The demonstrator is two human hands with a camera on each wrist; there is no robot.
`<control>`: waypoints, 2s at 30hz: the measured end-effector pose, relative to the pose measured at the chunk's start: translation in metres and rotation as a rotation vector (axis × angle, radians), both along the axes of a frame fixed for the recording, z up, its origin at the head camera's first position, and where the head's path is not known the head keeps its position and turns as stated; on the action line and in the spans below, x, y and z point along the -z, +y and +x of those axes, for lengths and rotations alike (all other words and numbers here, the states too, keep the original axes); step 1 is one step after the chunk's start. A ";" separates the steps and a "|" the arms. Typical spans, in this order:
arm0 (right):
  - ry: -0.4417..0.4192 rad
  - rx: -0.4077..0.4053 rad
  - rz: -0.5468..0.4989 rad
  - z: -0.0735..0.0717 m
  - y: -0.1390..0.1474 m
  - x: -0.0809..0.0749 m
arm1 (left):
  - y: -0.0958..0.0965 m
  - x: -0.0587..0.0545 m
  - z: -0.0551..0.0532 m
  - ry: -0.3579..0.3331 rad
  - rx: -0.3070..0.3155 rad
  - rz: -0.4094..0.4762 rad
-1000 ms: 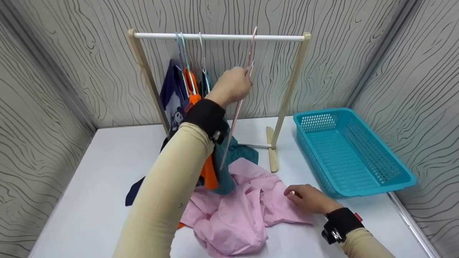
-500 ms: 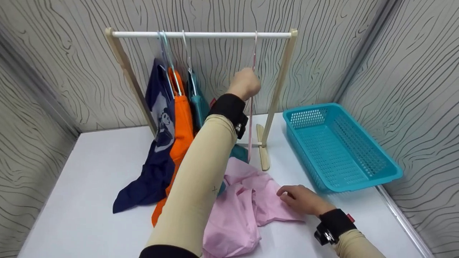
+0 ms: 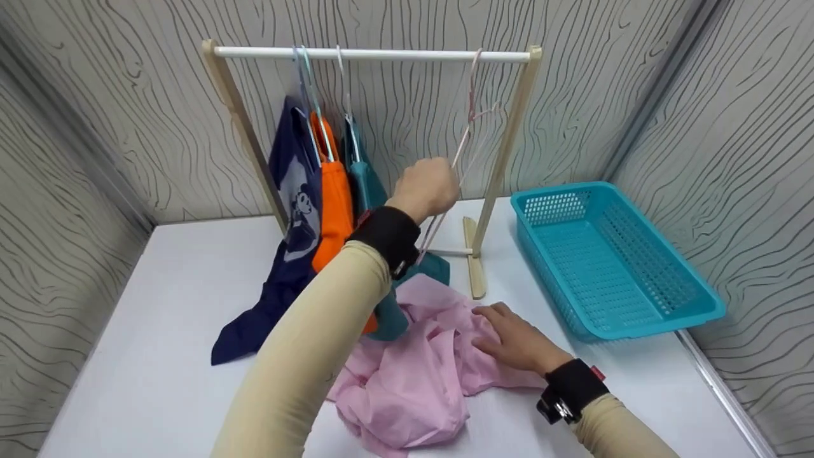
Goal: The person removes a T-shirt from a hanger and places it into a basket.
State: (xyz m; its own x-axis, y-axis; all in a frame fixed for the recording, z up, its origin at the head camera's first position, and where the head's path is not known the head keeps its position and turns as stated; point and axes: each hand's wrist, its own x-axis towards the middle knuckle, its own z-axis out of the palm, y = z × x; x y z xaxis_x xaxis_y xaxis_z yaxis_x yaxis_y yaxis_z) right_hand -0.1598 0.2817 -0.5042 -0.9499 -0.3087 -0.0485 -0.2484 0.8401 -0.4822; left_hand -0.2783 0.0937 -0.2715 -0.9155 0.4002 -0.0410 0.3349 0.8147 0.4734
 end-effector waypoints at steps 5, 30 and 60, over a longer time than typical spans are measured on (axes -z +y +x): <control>-0.113 -0.137 -0.033 -0.016 -0.046 -0.007 | -0.028 0.020 0.031 0.046 -0.026 0.003; 0.002 -0.043 0.167 -0.004 -0.095 0.025 | -0.166 0.173 0.109 -0.308 0.210 -0.218; 0.143 0.230 0.120 -0.058 0.105 -0.171 | -0.214 0.184 0.108 -0.430 0.010 -0.070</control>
